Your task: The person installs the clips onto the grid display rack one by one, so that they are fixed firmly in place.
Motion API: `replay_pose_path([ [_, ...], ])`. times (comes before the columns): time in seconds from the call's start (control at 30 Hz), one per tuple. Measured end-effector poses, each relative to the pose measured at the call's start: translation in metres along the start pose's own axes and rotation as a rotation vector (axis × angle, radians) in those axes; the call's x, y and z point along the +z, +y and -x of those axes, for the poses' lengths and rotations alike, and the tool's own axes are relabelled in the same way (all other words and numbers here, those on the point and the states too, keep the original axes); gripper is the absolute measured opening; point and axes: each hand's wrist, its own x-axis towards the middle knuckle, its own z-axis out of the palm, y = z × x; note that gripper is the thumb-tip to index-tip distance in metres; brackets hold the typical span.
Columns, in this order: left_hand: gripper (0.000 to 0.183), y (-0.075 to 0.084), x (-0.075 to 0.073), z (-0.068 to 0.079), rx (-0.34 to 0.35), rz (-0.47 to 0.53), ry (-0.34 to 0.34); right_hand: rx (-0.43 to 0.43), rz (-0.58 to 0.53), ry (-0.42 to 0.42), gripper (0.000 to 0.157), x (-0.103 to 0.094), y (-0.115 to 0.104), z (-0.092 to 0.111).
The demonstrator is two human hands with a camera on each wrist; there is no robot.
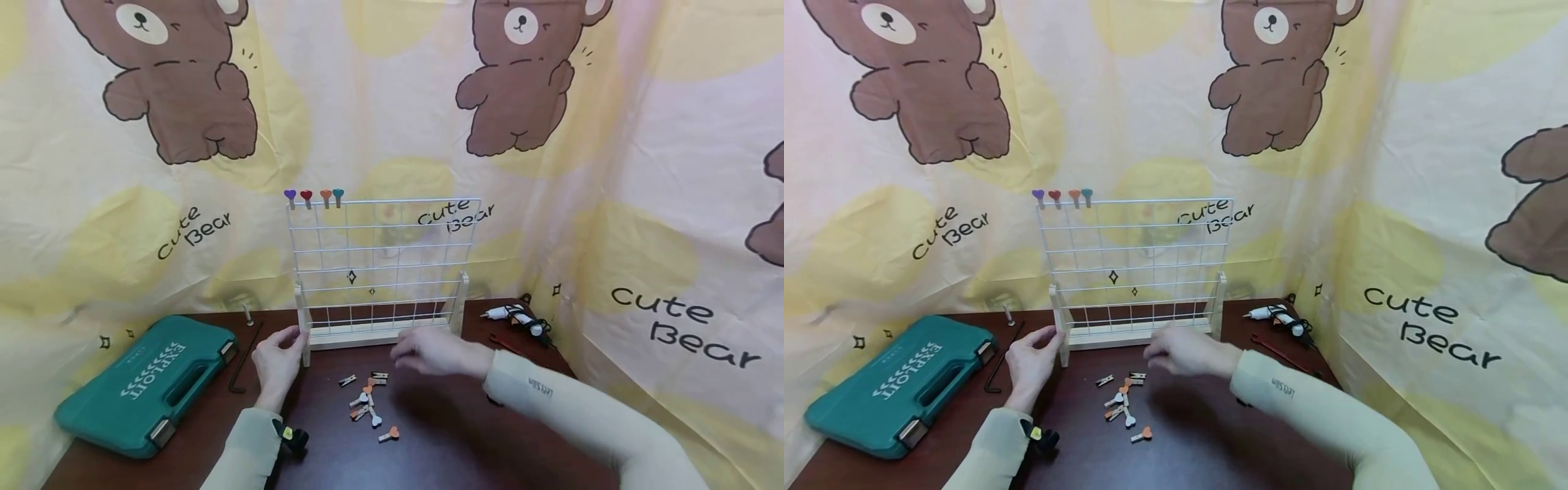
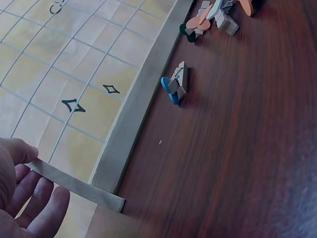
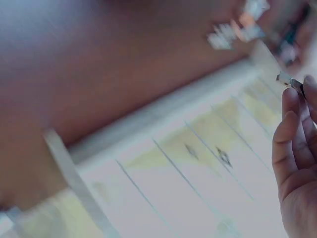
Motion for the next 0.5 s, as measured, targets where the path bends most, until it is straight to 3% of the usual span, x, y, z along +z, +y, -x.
replay_pose_path([
  [0.2, 0.023, -0.002, 0.001, 0.000, 0.014, -0.009, 0.012, 0.069, -0.141, 0.169, 0.013, -0.075, 0.004, -0.047],
  [0.3, 0.023, -0.001, 0.001, -0.001, 0.018, 0.005, 0.001, 0.095, -0.130, 0.259, 0.010, -0.117, 0.005, -0.075],
  [0.5, 0.023, 0.001, 0.000, 0.000, 0.009, 0.012, 0.009, 0.243, -0.212, 0.426, 0.011, -0.186, 0.000, -0.127],
])
